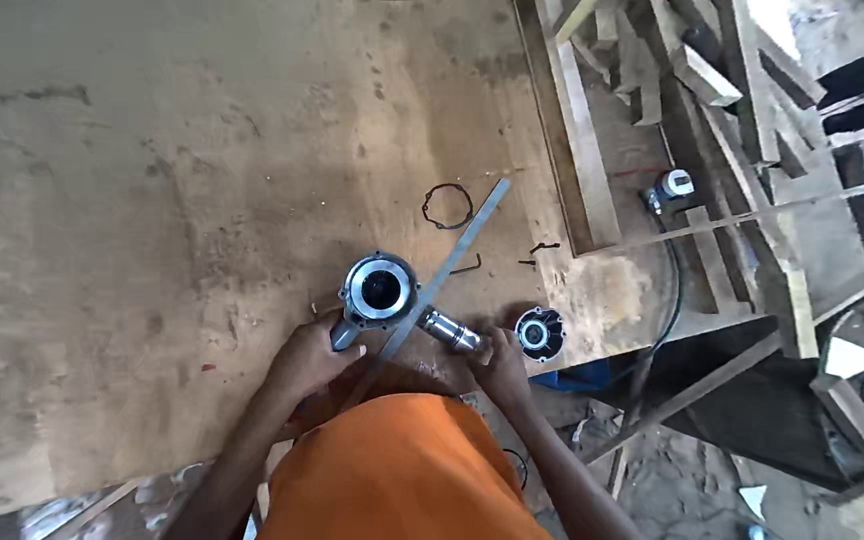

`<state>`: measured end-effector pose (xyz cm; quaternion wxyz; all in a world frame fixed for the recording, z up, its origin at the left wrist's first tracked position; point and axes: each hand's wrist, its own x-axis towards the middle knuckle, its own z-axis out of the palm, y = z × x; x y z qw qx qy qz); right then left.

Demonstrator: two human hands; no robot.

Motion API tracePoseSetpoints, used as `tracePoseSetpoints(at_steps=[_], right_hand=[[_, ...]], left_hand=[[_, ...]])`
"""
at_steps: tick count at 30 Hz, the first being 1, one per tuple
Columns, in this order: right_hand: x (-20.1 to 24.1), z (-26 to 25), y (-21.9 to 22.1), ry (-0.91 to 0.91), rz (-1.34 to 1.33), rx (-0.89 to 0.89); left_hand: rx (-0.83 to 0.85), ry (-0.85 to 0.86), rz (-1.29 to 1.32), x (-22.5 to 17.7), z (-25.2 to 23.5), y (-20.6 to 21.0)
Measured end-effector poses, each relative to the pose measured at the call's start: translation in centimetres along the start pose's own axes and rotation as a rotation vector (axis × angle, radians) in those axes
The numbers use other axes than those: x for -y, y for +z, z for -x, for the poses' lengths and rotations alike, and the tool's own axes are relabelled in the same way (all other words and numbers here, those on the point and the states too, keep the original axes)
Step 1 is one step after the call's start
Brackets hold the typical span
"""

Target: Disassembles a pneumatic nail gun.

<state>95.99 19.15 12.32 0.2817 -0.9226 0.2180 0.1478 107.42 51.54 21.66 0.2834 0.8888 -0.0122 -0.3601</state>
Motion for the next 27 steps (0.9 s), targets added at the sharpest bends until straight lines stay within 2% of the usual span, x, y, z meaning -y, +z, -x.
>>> tracePoseSetpoints(at_steps=[10,13,18,23,27], right_hand=[[-0.2,-1.7,2.7,-0.034,0.032,0.037],[-1.2,-1.9,3.1,-0.053,-0.035,0.03],[-2.4,-0.6,2.5,-0.093,-0.362,0.094],[-2.3,1.3,1.9,0.154,-0.955,0.236],[-1.8,1.7,2.2,0.247,-1.198,0.257]], left_hand=[[-0.017,-0.071,-0.121,-0.2,0.3,-0.4],[-0.018,-0.083,-0.138,-0.4,0.4,-0.2],[-0.043,-0.1,-0.136,-0.9,0.6,0.0],[-0.12,-0.046,-0.127,-0.9,0.8,0.3],[-0.188,0.013,-0.137,-0.6,0.9,0.9]])
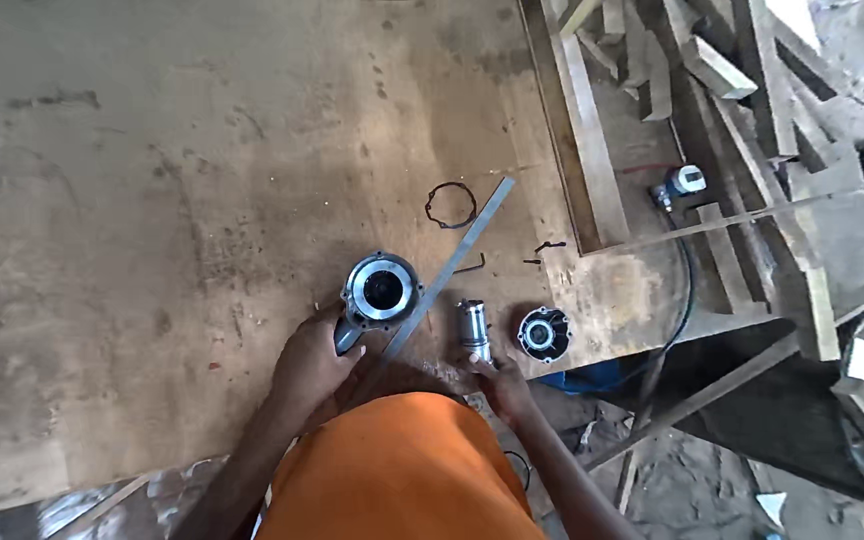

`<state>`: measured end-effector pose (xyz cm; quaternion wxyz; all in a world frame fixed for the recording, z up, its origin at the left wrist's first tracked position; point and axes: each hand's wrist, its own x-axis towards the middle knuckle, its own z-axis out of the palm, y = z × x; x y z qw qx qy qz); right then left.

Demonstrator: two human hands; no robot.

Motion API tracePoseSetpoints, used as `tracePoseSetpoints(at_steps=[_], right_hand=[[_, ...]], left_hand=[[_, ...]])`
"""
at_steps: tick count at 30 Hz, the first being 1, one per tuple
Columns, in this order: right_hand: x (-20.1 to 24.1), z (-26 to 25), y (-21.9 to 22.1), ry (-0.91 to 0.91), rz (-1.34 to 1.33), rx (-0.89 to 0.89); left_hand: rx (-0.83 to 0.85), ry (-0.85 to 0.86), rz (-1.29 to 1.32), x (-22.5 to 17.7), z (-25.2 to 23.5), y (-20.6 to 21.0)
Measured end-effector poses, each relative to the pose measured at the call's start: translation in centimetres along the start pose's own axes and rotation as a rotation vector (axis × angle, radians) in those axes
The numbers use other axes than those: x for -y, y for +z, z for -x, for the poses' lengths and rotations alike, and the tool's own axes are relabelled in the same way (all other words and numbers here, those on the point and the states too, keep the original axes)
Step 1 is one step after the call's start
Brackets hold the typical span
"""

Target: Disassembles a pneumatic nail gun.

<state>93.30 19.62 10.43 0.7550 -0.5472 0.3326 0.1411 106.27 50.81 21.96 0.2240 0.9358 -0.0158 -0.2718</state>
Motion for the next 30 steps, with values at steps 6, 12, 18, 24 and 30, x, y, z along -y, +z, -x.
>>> tracePoseSetpoints(at_steps=[6,12,18,24,30], right_hand=[[0.3,0.8,0.6,0.0,-0.065,0.008],[-0.1,1.8,-0.1,0.002,0.011,0.004],[-0.3,1.9,-0.3,-0.003,0.062,-0.008],[0.0,2.0,0.5,0.012,0.003,-0.02],[0.4,2.5,1.1,0.037,-0.167,0.023]], left_hand=[[-0.012,-0.006,-0.04,-0.1,0.2,0.5],[0.024,-0.004,0.003,-0.1,0.5,1.3],[0.043,-0.025,0.006,-0.3,0.5,1.3],[0.035,-0.042,0.041,-0.2,0.2,0.7],[-0.02,-0.058,0.05,-0.6,0.5,0.3]])
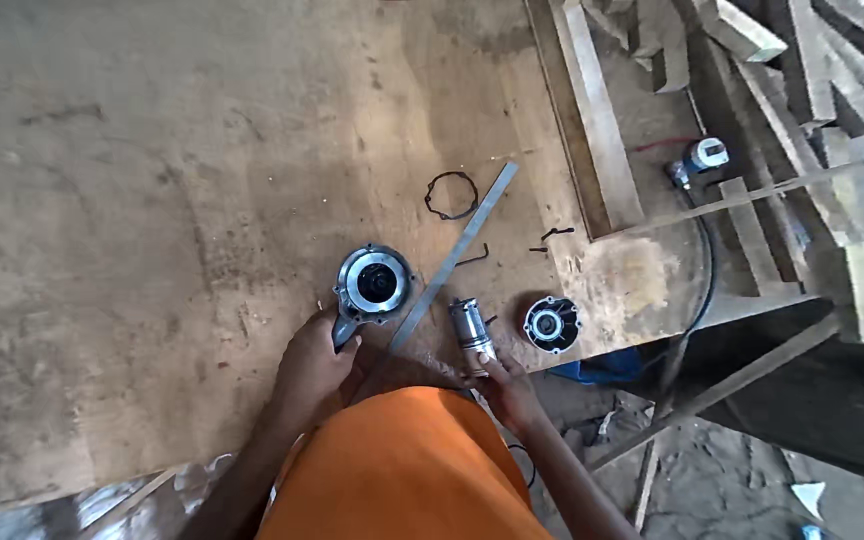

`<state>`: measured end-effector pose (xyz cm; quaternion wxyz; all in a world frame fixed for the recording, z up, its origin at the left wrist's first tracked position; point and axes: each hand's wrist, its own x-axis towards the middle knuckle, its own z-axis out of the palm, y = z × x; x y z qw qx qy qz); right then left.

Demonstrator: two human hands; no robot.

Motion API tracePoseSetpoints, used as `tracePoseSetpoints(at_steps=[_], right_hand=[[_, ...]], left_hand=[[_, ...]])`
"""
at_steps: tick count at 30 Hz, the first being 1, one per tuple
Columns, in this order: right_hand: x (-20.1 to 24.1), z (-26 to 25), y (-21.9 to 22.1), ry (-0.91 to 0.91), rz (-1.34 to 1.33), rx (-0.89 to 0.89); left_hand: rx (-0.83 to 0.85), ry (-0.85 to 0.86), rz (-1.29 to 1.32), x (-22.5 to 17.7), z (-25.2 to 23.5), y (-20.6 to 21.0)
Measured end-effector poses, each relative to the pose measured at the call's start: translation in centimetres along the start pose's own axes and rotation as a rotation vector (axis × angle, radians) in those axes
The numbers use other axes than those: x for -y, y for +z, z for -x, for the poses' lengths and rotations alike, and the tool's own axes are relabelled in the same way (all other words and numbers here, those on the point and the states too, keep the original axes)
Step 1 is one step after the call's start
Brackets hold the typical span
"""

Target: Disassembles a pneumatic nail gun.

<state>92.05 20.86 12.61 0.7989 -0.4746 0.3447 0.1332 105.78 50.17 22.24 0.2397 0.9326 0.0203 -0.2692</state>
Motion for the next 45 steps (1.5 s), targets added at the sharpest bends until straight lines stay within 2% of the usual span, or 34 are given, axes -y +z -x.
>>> tracePoseSetpoints(at_steps=[5,11,26,38,45], right_hand=[[0.0,0.2,0.0,0.004,-0.113,0.079],[0.3,0.9,-0.2,-0.003,-0.293,0.253],[3.6,3.6,2.2,-0.116,-0.429,0.555],[7.0,6.7,5.0,-0.108,-0.521,0.686],[7.1,6.7,5.7,-0.105,-0.565,0.666]], left_hand=[[-0.027,0.038,-0.012,0.3,0.0,0.1],[-0.037,0.039,-0.028,0.6,0.0,0.6],[-0.034,0.018,-0.047,0.1,-0.1,0.1],[-0.048,0.033,-0.052,0.3,-0.3,0.0],[-0.052,0.049,-0.017,0.4,-0.1,-0.3]])
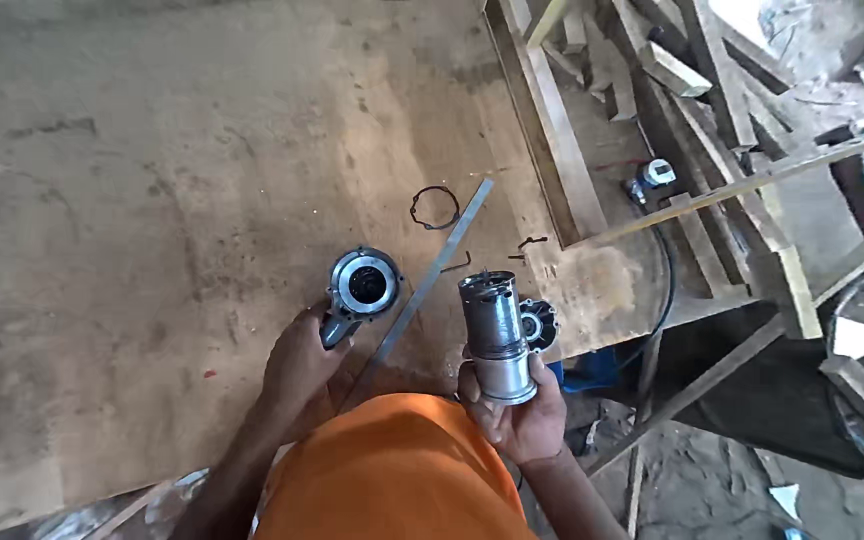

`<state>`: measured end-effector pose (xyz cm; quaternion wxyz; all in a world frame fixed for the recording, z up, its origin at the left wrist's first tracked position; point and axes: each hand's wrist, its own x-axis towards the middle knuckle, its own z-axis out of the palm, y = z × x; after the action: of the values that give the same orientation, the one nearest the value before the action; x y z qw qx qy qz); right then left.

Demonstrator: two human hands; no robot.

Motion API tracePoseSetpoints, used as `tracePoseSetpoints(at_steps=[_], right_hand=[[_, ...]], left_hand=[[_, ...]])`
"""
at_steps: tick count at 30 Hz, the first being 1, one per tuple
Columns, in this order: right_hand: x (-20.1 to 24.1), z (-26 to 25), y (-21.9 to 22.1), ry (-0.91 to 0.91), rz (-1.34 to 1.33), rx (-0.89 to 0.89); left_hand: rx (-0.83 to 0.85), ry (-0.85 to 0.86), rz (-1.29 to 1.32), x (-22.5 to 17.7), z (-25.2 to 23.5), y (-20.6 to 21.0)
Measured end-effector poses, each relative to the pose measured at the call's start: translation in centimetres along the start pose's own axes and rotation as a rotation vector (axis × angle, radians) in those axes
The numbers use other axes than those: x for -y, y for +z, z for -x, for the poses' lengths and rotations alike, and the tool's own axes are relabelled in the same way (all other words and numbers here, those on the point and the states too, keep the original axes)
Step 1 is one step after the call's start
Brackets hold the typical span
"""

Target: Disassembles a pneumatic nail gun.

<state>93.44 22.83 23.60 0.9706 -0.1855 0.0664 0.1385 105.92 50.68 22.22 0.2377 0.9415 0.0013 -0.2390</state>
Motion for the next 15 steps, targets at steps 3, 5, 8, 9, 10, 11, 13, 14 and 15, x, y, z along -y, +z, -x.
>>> tracePoseSetpoints(at_steps=[3,5,8,9,10,11,13,14,15], right_hand=[[-0.3,-0.2,-0.6,-0.021,-0.061,-0.077],[-0.5,-0.3,-1.0,-0.044,-0.069,-0.137],[-0.7,-0.3,-1.7,-0.054,-0.063,-0.21],[-0.7,-0.4,-1.9,-0.054,-0.062,-0.235],[-0.7,-0.5,-2.1,-0.05,-0.051,-0.263],[-0.7,-0.6,-2.3,-0.048,-0.048,-0.276],[-0.7,-0.9,-2.7,-0.049,-0.071,-0.296],[-0.7,-1.0,-2.9,-0.048,-0.086,-0.307],[-0.7,-1.1,-3.0,-0.047,-0.092,-0.32]], left_hand=[[0.0,0.002,0.005,0.4,-0.1,0.1],[-0.009,0.012,0.018,0.5,0.1,0.2],[0.003,-0.004,0.006,0.3,0.2,0.0],[0.01,-0.007,0.003,0.3,0.1,0.0],[0.019,-0.007,0.004,0.3,0.0,0.0],[0.03,-0.013,-0.001,0.3,0.0,0.0],[0.046,-0.027,-0.014,0.1,-0.2,-0.1],[0.048,-0.03,-0.021,0.1,-0.3,-0.1],[0.051,-0.029,-0.027,0.1,-0.4,-0.1]])
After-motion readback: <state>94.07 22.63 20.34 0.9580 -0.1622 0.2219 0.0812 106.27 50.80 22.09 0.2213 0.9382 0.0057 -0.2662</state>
